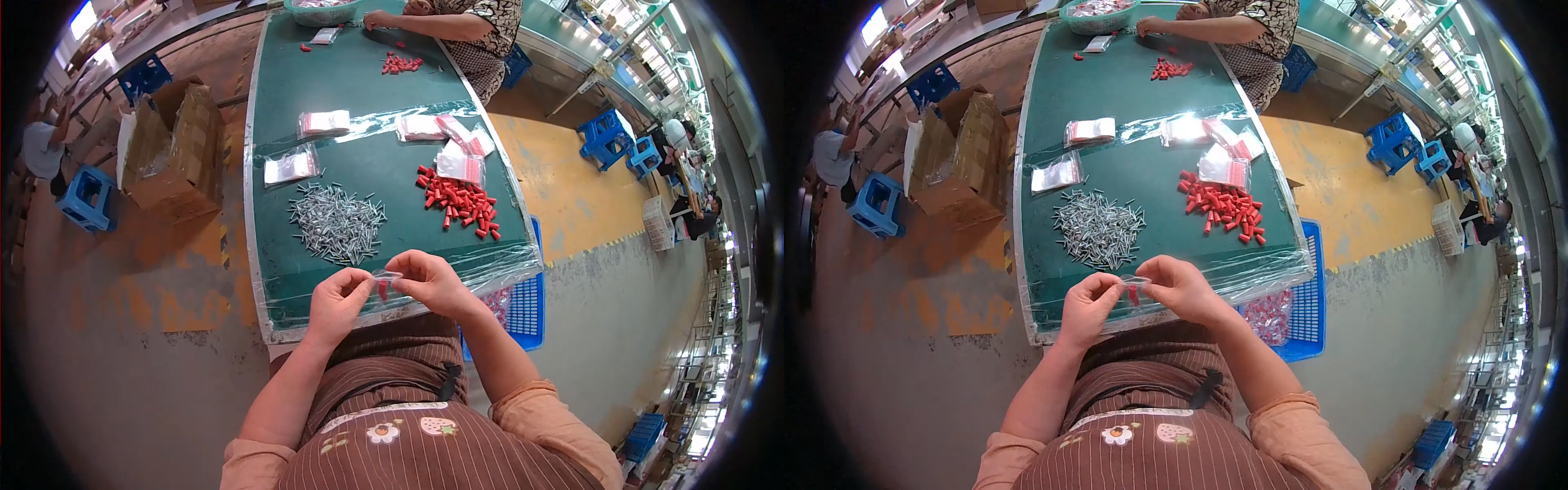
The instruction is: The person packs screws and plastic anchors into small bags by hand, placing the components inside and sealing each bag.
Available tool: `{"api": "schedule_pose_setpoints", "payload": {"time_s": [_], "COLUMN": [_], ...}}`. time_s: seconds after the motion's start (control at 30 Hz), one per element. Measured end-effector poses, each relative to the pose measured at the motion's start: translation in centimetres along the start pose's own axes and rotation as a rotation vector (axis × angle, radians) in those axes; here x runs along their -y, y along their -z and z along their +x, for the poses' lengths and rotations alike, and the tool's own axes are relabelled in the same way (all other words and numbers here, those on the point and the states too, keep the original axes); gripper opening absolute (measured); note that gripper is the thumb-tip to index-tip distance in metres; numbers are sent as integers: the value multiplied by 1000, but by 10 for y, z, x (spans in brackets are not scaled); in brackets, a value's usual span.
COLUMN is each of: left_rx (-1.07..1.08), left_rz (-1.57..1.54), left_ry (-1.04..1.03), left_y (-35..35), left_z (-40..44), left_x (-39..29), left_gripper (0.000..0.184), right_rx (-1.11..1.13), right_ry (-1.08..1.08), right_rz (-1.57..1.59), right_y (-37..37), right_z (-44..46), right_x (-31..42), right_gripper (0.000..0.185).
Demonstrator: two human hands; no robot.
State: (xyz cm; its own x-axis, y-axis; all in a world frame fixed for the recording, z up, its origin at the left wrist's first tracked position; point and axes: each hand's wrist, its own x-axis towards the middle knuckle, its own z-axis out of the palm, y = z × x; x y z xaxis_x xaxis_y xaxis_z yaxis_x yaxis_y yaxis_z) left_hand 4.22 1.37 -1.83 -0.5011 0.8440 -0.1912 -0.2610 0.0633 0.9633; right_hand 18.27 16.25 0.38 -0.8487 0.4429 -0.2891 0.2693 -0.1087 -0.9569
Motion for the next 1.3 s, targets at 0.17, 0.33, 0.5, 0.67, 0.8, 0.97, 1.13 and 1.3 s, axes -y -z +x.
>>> {"api": "schedule_pose_setpoints", "payload": {"time_s": [0.17, 0.33, 0.5, 0.67, 0.8, 0.97, 1.13, 1.3], "left_rx": [14, 19, 13, -25, -21, -18, -20, 17], "left_rz": [-61, -7, -11, -5, 25, 33, 121, 26], "left_ry": [136, 144, 97, 75, 64, 59, 94, 20], "left_y": [2, 3, 1, -5, -3, -3, -2, -6], "left_z": [-2, -3, -5, -6, -6, -7, -8, -4], "left_x": [-8, -3, 0, -9, -9, -7, -12, -1], "left_gripper": [10, 10, 9, 8, 8, 7, 8, 7], "right_rx": [52, -27, -69, -57, -82, -104, -127, -124], "right_ry": [-53, 0, 11, 24, 68, 75, 115, 152], "right_rz": [7, 37, 28, 55, 37, 6, -39, -72], "right_y": [7, 1, 2, 2, -1, -5, -10, -13], "right_z": [-3, -6, -7, -7, -6, -6, -7, -9], "right_x": [2, -1, -3, -5, -4, -3, -8, -6], "right_gripper": [22, 17, 15, 13, 11, 7, 4, 8]}}
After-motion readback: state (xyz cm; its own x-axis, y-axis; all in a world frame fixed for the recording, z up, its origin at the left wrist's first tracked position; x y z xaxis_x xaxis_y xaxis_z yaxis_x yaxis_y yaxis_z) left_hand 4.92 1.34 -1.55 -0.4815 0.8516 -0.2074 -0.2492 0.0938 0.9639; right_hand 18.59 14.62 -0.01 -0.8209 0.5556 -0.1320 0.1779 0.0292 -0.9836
